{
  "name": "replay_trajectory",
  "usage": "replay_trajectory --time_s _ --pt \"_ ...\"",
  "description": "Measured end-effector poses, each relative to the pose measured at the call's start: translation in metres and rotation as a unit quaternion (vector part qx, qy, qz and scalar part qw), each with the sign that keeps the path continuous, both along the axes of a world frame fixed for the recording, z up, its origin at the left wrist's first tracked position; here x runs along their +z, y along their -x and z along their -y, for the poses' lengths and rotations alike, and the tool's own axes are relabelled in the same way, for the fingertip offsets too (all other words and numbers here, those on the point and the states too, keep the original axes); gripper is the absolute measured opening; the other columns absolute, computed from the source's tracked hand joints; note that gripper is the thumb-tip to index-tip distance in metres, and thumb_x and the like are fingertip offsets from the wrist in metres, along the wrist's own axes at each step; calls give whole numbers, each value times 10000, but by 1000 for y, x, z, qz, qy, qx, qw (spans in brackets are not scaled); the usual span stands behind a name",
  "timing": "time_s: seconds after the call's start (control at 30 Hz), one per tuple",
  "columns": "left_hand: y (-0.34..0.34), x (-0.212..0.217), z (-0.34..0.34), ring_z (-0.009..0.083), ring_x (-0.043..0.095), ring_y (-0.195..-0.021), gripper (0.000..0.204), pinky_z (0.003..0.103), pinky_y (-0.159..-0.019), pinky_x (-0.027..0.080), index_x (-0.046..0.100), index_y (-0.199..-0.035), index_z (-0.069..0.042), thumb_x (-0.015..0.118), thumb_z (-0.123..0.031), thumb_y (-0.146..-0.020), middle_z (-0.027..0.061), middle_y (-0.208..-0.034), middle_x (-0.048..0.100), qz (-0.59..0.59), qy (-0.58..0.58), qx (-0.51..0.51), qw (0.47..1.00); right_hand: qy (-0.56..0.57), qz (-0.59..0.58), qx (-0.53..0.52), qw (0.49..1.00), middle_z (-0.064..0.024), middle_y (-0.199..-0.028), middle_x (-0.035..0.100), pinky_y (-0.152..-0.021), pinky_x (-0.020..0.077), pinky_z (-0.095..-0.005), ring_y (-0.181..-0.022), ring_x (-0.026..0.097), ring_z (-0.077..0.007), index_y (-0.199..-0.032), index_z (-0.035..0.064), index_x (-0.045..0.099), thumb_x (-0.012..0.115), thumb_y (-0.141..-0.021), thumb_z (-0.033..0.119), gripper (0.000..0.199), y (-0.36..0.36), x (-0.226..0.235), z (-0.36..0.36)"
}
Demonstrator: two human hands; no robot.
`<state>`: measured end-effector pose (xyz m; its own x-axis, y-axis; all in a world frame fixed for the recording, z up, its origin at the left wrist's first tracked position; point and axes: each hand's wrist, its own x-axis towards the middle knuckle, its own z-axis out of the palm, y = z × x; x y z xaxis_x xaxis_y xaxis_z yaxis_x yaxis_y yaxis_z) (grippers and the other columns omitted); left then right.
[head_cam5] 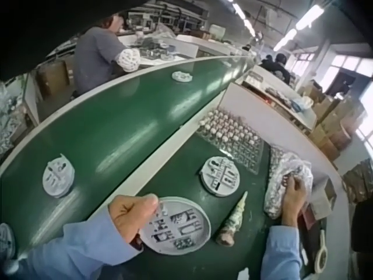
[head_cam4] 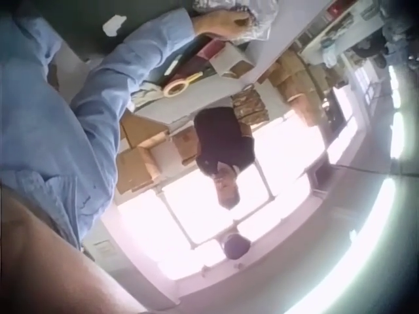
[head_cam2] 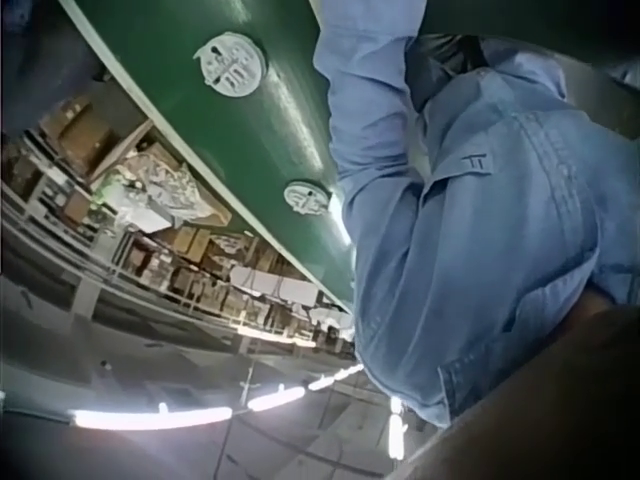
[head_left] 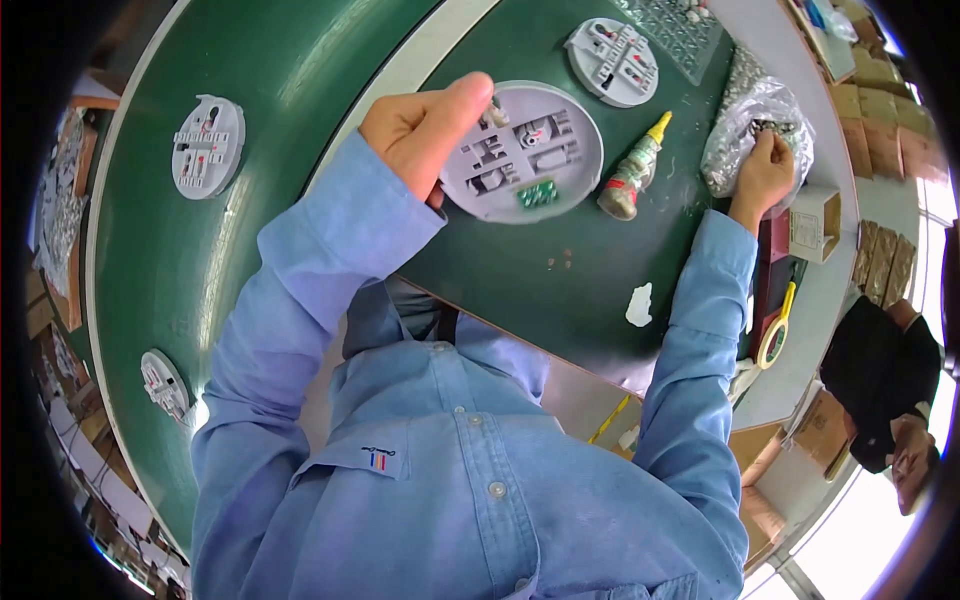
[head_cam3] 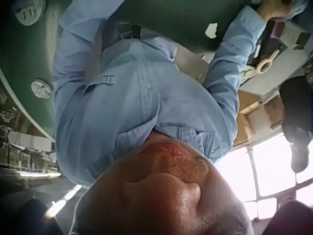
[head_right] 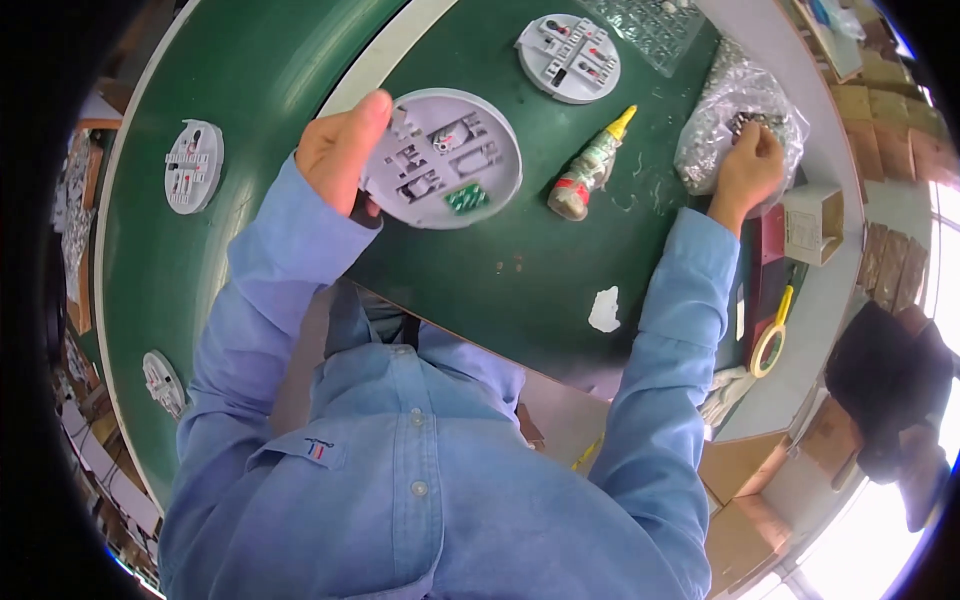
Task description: Applying adhesive to circular plastic parts and mounting electronic modules.
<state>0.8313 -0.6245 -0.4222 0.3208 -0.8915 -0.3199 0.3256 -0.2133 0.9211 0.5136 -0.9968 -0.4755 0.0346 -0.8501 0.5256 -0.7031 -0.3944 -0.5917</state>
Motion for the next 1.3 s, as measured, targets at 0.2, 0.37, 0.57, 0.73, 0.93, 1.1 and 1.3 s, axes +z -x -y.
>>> replay_trajectory --time_s 0.2,0.37,0.57,0.73,0.93,1.1,1.3 --pt "-1 -20 14 77 591 -655 581 281 -597 497 726 -869 -4 568 -529 -1062 13 -723 655 -3 -20 4 1000 -17 54 5 998 -104 -973 785 -819 558 -287 -879 717 -155 -1090 -33 769 744 -961 182 252 -1 4 2" --pt "-7 -24 21 104 664 -674 586 276 -615 541 743 -907 11 575 -529 -1058 59 -778 723 -24 -48 -1 999 -12 33 -1 999 -101 -981 786 -817 556 -283 -879 716 -154 -1092 -37 768 748 -965 195 266 -4 3 2" --pt "-10 -22 29 115 685 -700 586 278 -644 556 757 -921 12 578 -529 -1055 80 -805 746 -48 -25 -5 998 -23 29 -11 999 -94 -981 783 -814 553 -275 -882 713 -149 -1091 -40 767 750 -967 191 263 -4 5 4" --pt "-7 -15 32 104 632 -662 652 292 -645 533 720 -810 -2 552 -585 -1048 52 -734 698 -42 -32 -4 999 -27 59 6 998 -92 -982 782 -818 550 -273 -886 705 -143 -1090 -36 771 757 -962 191 260 -3 3 7" --pt "-15 -25 37 100 611 -651 675 299 -646 524 708 -767 -2 547 -593 -1049 41 -708 683 -33 -42 -30 998 -23 51 -3 998 -88 -987 782 -823 548 -272 -883 698 -137 -1093 -32 775 757 -961 187 256 -2 3 10" --pt "-16 -20 42 96 644 -655 596 273 -597 518 766 -915 2 557 -536 -1064 70 -791 741 -25 -20 -42 999 -28 57 -3 998 -83 -991 783 -828 549 -274 -890 697 -138 -1100 -30 777 757 -961 183 255 -2 1 12" --pt "-15 -27 49 84 625 -639 596 265 -579 500 767 -895 -12 567 -550 -1057 50 -750 719 -21 -25 -38 999 -29 50 -1 998 -86 -1014 784 -845 550 -278 -915 703 -144 -1102 -28 778 756 -959 183 257 1 0 18"
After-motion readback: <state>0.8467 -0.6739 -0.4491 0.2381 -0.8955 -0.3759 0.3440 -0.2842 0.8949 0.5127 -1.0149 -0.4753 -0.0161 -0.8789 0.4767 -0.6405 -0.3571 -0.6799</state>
